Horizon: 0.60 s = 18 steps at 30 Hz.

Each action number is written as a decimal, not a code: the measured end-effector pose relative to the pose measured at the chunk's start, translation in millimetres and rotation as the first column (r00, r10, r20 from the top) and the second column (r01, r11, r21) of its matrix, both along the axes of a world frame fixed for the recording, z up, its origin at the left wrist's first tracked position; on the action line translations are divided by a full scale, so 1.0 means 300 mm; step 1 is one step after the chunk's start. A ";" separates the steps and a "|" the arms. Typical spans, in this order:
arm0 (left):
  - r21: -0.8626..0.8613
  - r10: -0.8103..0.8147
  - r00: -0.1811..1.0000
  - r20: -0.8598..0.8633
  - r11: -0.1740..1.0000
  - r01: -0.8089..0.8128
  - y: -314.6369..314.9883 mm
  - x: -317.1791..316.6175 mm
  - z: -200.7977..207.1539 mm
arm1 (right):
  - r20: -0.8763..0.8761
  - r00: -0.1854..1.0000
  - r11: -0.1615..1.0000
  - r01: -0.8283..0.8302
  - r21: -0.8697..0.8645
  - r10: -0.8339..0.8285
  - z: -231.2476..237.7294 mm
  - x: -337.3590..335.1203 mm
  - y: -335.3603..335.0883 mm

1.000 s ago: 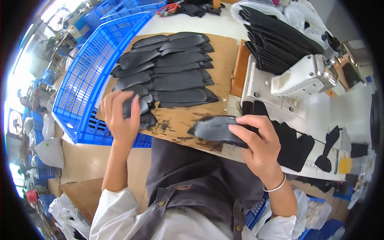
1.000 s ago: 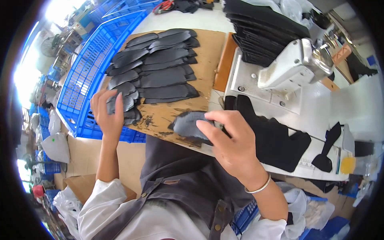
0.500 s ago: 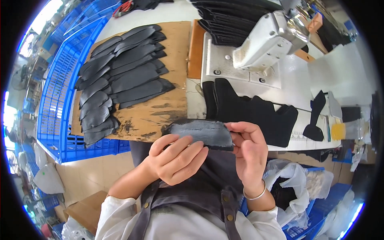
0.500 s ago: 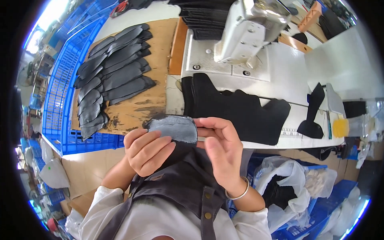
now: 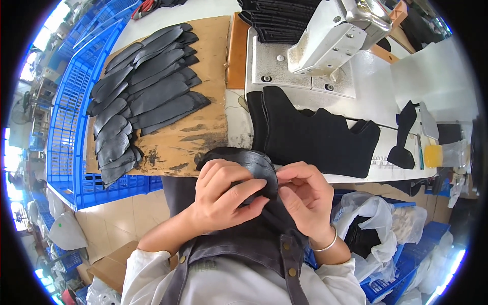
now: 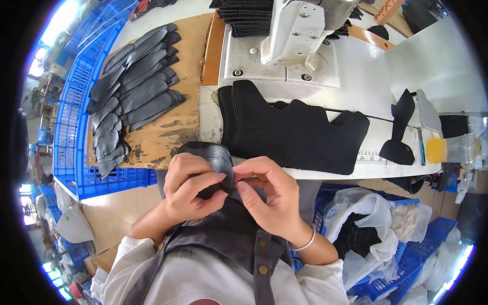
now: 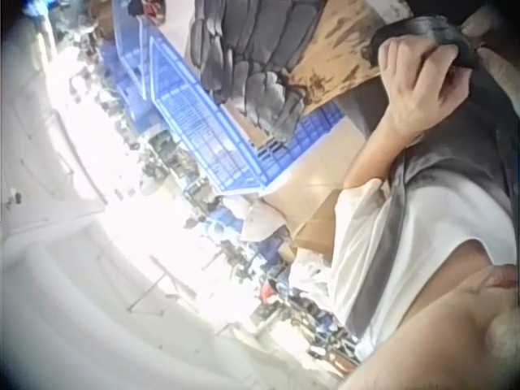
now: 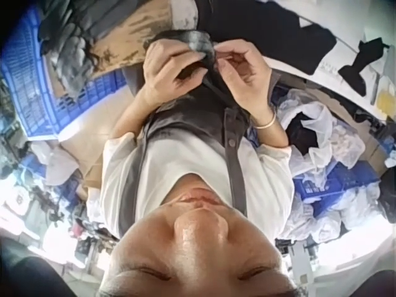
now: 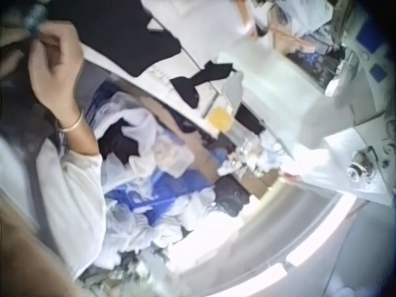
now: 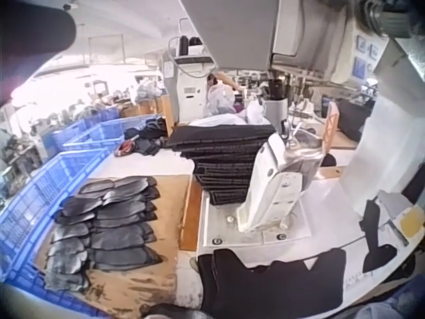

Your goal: Sorting and stacking black leather shoe components at a workbench.

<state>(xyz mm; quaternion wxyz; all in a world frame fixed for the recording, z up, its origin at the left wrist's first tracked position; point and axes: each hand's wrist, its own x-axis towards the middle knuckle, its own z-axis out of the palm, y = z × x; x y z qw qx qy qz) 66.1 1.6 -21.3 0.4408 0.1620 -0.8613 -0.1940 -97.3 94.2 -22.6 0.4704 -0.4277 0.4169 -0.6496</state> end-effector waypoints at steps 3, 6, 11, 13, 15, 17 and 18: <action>0.073 0.038 0.997 -0.061 0.997 -0.033 0.016 -0.011 0.004 | -0.083 0.995 0.997 0.040 -0.059 -0.045 0.002 0.025 0.000; 0.170 0.057 0.996 -0.069 0.984 -0.045 0.026 -0.003 0.010 | -0.231 0.970 0.995 0.057 -0.079 -0.074 0.021 0.028 -0.007; 0.394 0.035 0.999 -0.024 0.919 -0.022 0.028 0.017 0.054 | 0.030 0.994 0.994 0.109 0.007 -0.109 0.017 0.047 -0.004; 0.702 0.011 1.000 -0.005 0.712 -0.004 0.030 0.034 0.068 | 0.049 0.995 0.996 0.085 -0.002 -0.085 0.009 0.040 -0.010; 0.667 -0.002 0.999 -0.050 0.744 0.035 0.017 0.032 0.051 | -0.126 0.987 0.994 0.091 -0.058 -0.098 0.005 0.037 -0.015; 0.629 -0.016 0.996 -0.091 0.774 0.069 0.008 0.027 0.044 | -0.173 0.978 0.993 0.105 -0.049 -0.112 0.018 0.048 -0.021; 0.582 -0.013 0.996 -0.088 0.811 0.062 0.006 0.023 0.045 | -0.224 0.966 0.992 0.122 -0.043 -0.128 0.026 0.054 -0.025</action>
